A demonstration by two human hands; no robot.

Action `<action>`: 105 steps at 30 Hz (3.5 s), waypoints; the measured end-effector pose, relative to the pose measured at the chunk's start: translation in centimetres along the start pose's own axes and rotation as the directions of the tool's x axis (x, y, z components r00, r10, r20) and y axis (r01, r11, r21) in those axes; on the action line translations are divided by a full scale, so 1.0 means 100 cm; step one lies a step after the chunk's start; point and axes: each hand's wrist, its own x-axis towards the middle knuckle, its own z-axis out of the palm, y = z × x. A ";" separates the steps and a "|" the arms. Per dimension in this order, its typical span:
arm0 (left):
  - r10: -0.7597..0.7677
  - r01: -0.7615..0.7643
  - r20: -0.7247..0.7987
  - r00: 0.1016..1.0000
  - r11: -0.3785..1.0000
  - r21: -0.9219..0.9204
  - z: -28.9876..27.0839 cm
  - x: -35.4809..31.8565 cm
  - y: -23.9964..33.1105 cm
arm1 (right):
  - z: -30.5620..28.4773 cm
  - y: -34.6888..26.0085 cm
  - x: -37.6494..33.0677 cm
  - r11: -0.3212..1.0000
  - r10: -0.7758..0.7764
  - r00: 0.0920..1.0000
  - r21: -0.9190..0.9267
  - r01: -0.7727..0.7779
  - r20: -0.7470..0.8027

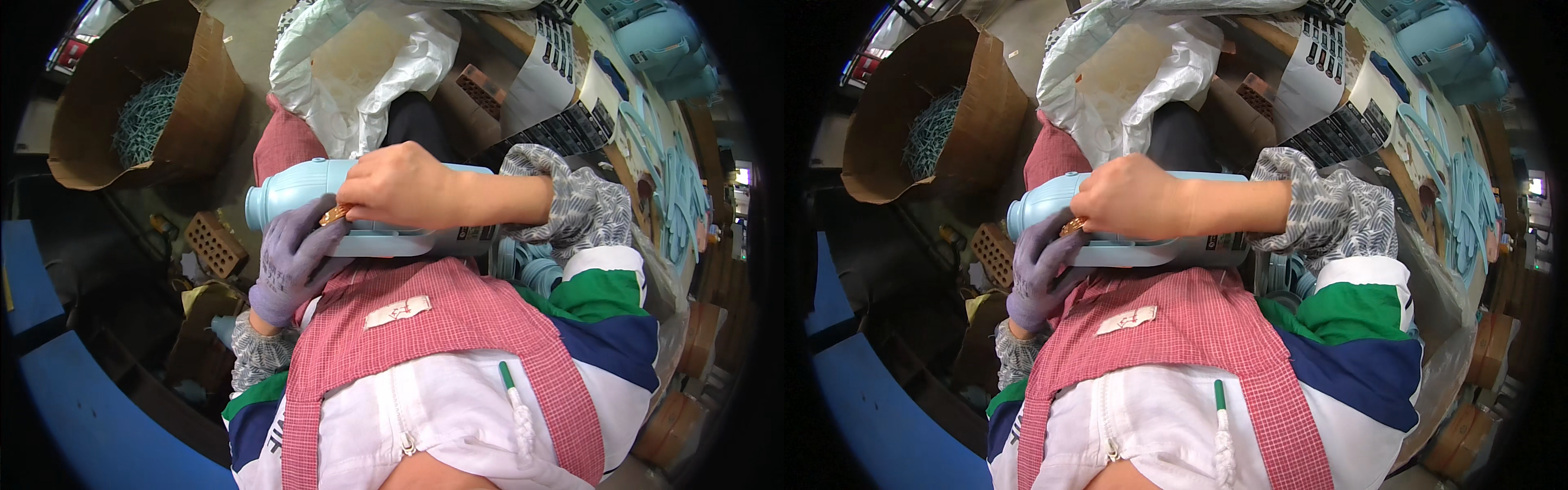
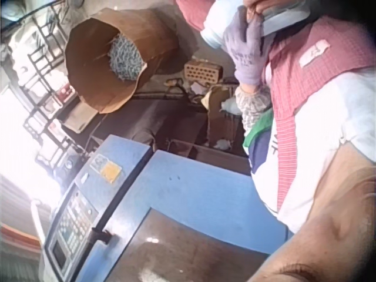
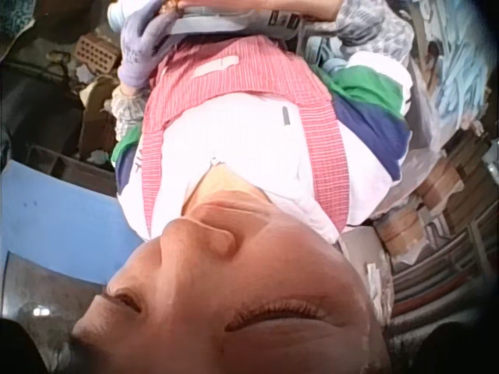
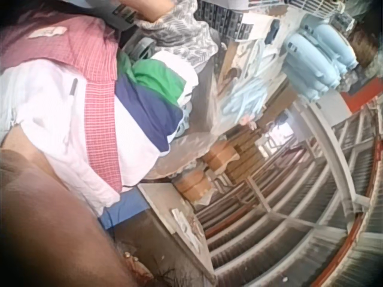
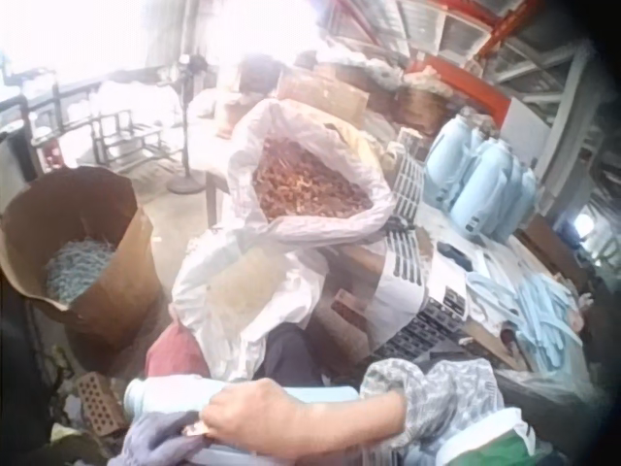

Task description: The person repeatedly assembles light-blue plastic watering cans by inserting a small metal piece into the spout, attaching a handle, and placing the completed unit aside. The person handles multiple cans one at a time, using hands and a small metal insert.

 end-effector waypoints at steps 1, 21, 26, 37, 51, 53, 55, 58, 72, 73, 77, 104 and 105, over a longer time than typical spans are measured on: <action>-0.026 0.020 -0.069 0.997 0.996 -0.087 0.006 -0.005 -0.001 | -0.004 0.000 0.000 0.998 0.037 0.999 0.053 -0.037 0.001; 0.052 -0.052 0.119 0.992 0.999 -0.005 -0.006 0.015 -0.004 | 0.009 -0.011 -0.042 0.997 0.059 0.998 -0.048 -0.058 0.013; 0.046 -0.033 0.159 0.986 0.996 -0.083 0.011 0.062 -0.005 | 0.010 0.011 -0.075 0.975 0.039 0.973 -0.203 -0.087 -0.228; -0.147 0.202 0.139 0.979 0.741 -0.640 0.096 0.186 -0.007 | -0.092 0.055 -0.255 0.475 0.815 0.464 0.859 -0.192 -0.347; -0.322 0.489 0.370 0.871 0.629 -0.604 0.151 0.320 -0.082 | -0.150 0.122 -0.566 -0.347 0.488 -0.278 0.109 -0.931 -0.827; -0.161 0.319 0.317 0.935 0.774 -0.547 0.166 0.327 -0.086 | -0.145 0.135 -0.569 -0.278 0.320 -0.269 0.182 -0.943 -0.908; 0.083 -0.035 0.222 0.971 0.977 -0.213 0.177 0.322 -0.112 | -0.157 0.143 -0.570 -0.418 0.252 -0.234 0.112 -0.901 -0.939; 0.071 -0.030 0.245 0.967 0.986 -0.166 0.174 0.322 -0.115 | -0.181 0.142 -0.560 -0.543 0.368 -0.414 0.169 -0.823 -0.833; 0.155 -0.242 0.399 0.904 0.954 0.177 0.186 0.349 -0.125 | -0.259 0.103 -0.278 0.636 0.485 0.352 0.047 -0.770 -0.800; 0.146 -0.213 0.411 0.900 0.969 0.122 0.191 0.353 -0.124 | -0.250 0.116 -0.270 0.631 0.538 0.374 0.066 -0.773 -0.756; 0.056 -0.145 0.495 0.867 0.979 0.143 0.167 0.353 -0.078 | -0.217 0.151 -0.257 0.367 0.788 0.498 -0.372 -0.852 -0.362; -0.560 0.646 0.322 0.763 0.650 -0.400 0.136 0.124 -0.215 | 0.202 0.124 -0.502 -0.208 0.978 -0.194 -0.298 -0.932 -0.075; -0.591 0.671 0.321 0.740 0.613 -0.418 0.128 0.114 -0.206 | 0.193 0.129 -0.494 -0.135 0.991 -0.137 -0.277 -0.951 -0.012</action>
